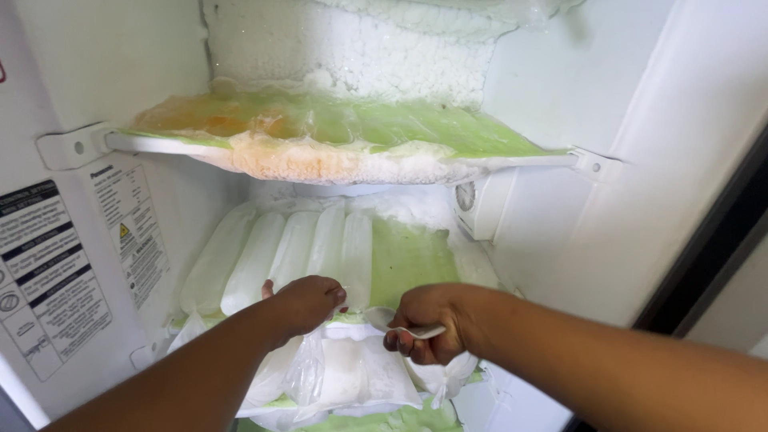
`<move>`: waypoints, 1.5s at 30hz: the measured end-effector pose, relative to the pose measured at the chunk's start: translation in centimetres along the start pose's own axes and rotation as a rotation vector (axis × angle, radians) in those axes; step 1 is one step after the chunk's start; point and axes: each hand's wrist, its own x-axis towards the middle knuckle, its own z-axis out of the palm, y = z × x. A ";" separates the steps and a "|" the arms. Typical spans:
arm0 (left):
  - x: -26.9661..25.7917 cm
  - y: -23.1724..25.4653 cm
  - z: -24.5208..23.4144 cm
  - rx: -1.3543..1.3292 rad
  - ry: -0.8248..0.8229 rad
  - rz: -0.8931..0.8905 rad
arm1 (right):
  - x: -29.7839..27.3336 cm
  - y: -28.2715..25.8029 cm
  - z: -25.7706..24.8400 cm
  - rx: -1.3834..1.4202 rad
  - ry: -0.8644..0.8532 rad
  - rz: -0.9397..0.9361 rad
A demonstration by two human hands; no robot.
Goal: The person removes ice from a freezer using a white plastic scraper. They scrape ice from the top shelf and middle shelf, then place the collected ice into a metal basin on the floor.
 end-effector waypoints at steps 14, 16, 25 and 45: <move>4.6 -3.4 -5.4 -0.439 0.207 0.144 | 3.3 2.1 4.5 0.114 0.186 -0.222; 4.6 -2.4 -4.3 -0.488 0.184 0.151 | 4.9 1.7 4.4 0.155 0.187 -0.221; 2.9 -2.9 -2.6 -0.553 0.143 0.202 | 4.6 0.3 2.1 0.070 0.360 -0.244; -5.1 0.7 -0.9 -0.620 0.095 0.169 | 0.1 0.1 6.4 0.209 0.554 -0.662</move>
